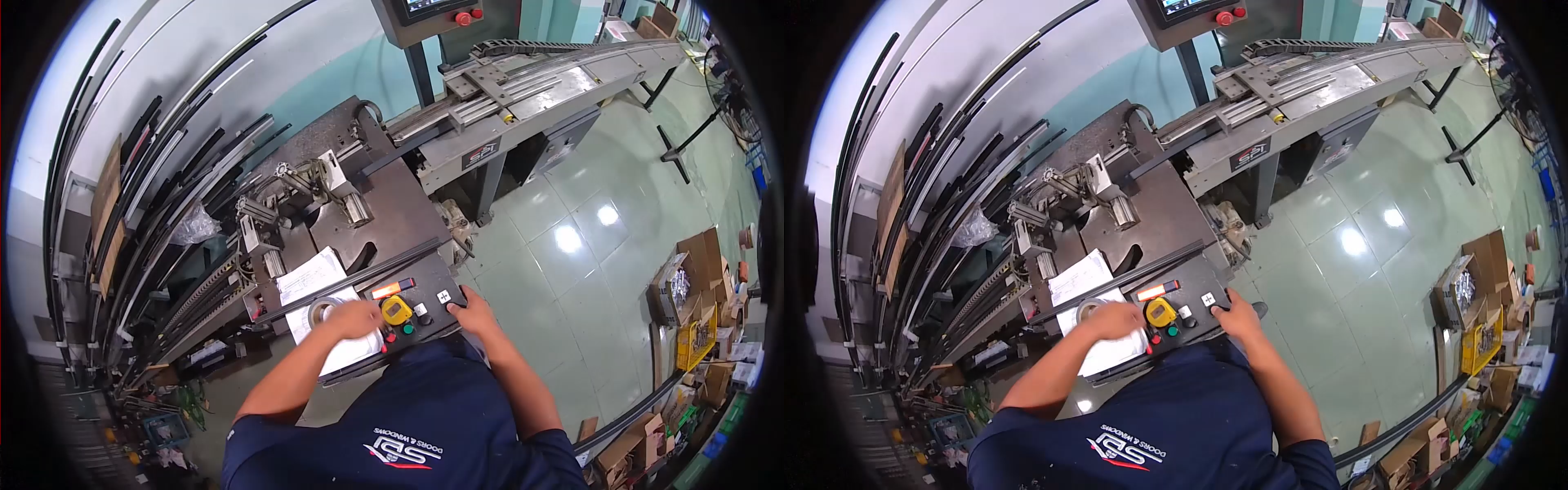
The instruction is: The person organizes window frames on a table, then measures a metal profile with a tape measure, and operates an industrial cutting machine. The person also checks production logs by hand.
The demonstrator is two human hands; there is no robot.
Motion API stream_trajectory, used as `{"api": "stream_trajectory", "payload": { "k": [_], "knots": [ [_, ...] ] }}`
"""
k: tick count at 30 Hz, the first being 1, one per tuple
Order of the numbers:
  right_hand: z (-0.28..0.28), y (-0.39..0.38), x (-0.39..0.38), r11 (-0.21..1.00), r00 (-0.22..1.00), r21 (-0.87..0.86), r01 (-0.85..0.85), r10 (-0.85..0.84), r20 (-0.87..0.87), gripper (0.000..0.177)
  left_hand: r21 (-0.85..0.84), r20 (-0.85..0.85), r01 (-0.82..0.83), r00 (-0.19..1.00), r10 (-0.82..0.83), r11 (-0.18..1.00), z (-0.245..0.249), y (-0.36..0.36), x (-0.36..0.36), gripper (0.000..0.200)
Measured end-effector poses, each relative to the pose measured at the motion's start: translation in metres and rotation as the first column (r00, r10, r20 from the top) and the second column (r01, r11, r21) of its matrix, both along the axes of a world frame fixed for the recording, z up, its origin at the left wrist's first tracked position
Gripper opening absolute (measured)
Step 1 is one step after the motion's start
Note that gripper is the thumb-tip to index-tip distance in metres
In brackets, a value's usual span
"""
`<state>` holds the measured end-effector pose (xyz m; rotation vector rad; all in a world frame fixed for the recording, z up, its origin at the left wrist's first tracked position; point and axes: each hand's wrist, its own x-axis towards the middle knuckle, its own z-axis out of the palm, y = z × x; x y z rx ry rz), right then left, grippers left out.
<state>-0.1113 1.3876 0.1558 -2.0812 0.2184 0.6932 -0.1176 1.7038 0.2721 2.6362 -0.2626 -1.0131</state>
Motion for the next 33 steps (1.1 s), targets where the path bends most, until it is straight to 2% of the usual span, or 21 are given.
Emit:
{"api": "stream_trajectory", "payload": {
  "k": [1,2,3,4,5,7,8,9,11,12,14,16,17,18,21,25,27,29,31,32,33],
  "knots": [
    [0.000,0.000,0.000,1.000,1.000,-0.004,0.000,0.000,0.018,0.079,0.030,0.032,-0.269,0.963,0.268,0.963,0.016,0.010,0.020,0.028],
    [-0.001,-0.002,0.000,0.999,1.000,0.026,-0.018,0.018,0.012,0.078,0.013,0.185,-0.458,0.874,0.448,0.889,-0.015,0.043,0.033,0.029],
    [-0.002,-0.004,0.000,0.998,0.999,0.057,-0.034,0.033,0.005,0.078,0.115,0.358,-0.507,0.823,0.441,0.854,0.000,0.052,0.050,0.029],
    [-0.004,-0.007,0.001,0.995,0.999,0.088,-0.047,0.047,0.001,0.078,0.109,0.463,-0.555,0.762,0.452,0.825,-0.006,0.075,0.066,0.030],
    [-0.015,-0.016,-0.003,0.969,0.999,0.245,-0.031,0.025,0.025,0.077,0.098,0.561,-0.599,0.693,0.453,0.795,-0.014,0.097,0.079,0.032],
    [-0.049,-0.041,-0.020,0.842,0.997,0.539,0.004,-0.043,0.060,0.076,0.168,0.553,-0.697,0.652,0.518,0.697,-0.014,0.121,0.108,0.050],
    [-0.041,-0.059,-0.029,0.821,0.979,0.537,0.195,-0.131,-0.155,0.074,0.208,0.514,-0.700,0.673,0.533,0.683,-0.016,0.129,0.119,0.055],
    [-0.036,-0.078,-0.039,0.782,0.909,0.497,0.376,-0.208,-0.360,0.072,0.248,0.475,-0.702,0.689,0.548,0.668,-0.018,0.136,0.130,0.061],
    [-0.075,-0.119,-0.084,0.777,0.827,0.350,0.523,-0.365,-0.426,0.072,0.333,0.414,-0.667,0.738,0.533,0.666,-0.024,0.147,0.145,0.070],
    [-0.104,-0.141,-0.113,0.805,0.794,0.174,0.567,-0.477,-0.377,0.068,0.375,0.392,-0.633,0.770,0.503,0.677,-0.029,0.150,0.150,0.073],
    [-0.222,-0.208,-0.209,0.797,0.772,-0.065,0.601,-0.599,-0.211,0.050,0.421,0.388,-0.595,0.800,0.457,0.684,-0.046,0.157,0.152,0.073],
    [-0.190,-0.223,-0.261,0.617,0.486,-0.313,0.722,-0.775,-0.405,0.043,0.427,0.419,-0.599,0.795,0.439,0.677,-0.047,0.158,0.151,0.072],
    [-0.168,-0.222,-0.284,0.499,0.342,-0.338,0.798,-0.836,-0.429,0.041,0.431,0.432,-0.600,0.793,0.430,0.674,-0.046,0.156,0.149,0.072],
    [-0.154,-0.216,-0.302,0.370,0.188,-0.365,0.854,-0.875,-0.447,0.040,0.383,0.494,-0.683,0.720,0.487,0.622,-0.046,0.155,0.149,0.066],
    [-0.154,-0.212,-0.357,0.407,0.159,-0.344,0.846,-0.809,-0.567,0.040,0.359,0.513,-0.689,0.709,0.484,0.629,-0.049,0.162,0.156,0.059],
    [-0.148,-0.180,-0.360,0.513,0.289,-0.243,0.824,-0.747,-0.599,0.043,0.321,0.579,-0.717,0.666,0.471,0.618,-0.042,0.166,0.151,0.044],
    [-0.136,-0.160,-0.335,0.459,0.288,-0.188,0.868,-0.775,-0.563,0.045,0.257,0.594,-0.706,0.654,0.469,0.659,-0.044,0.170,0.146,0.033],
    [-0.162,-0.150,-0.328,0.347,0.255,-0.044,0.937,-0.764,-0.593,0.047,0.095,0.668,-0.532,0.661,0.342,0.841,-0.062,0.191,0.137,0.030],
    [-0.157,-0.130,-0.304,0.345,0.299,0.016,0.939,-0.789,-0.537,0.043,0.077,0.764,-0.274,0.634,0.120,0.959,-0.062,0.190,0.128,0.028],
    [-0.155,-0.125,-0.300,0.475,0.419,0.029,0.879,-0.743,-0.522,0.043,0.019,0.716,-0.281,0.674,0.183,0.960,-0.047,0.172,0.123,0.027],
    [-0.155,-0.128,-0.289,0.581,0.521,0.034,0.813,-0.702,-0.485,0.044,-0.028,0.658,-0.282,0.717,0.230,0.959,-0.059,0.180,0.122,0.026]
  ]
}}
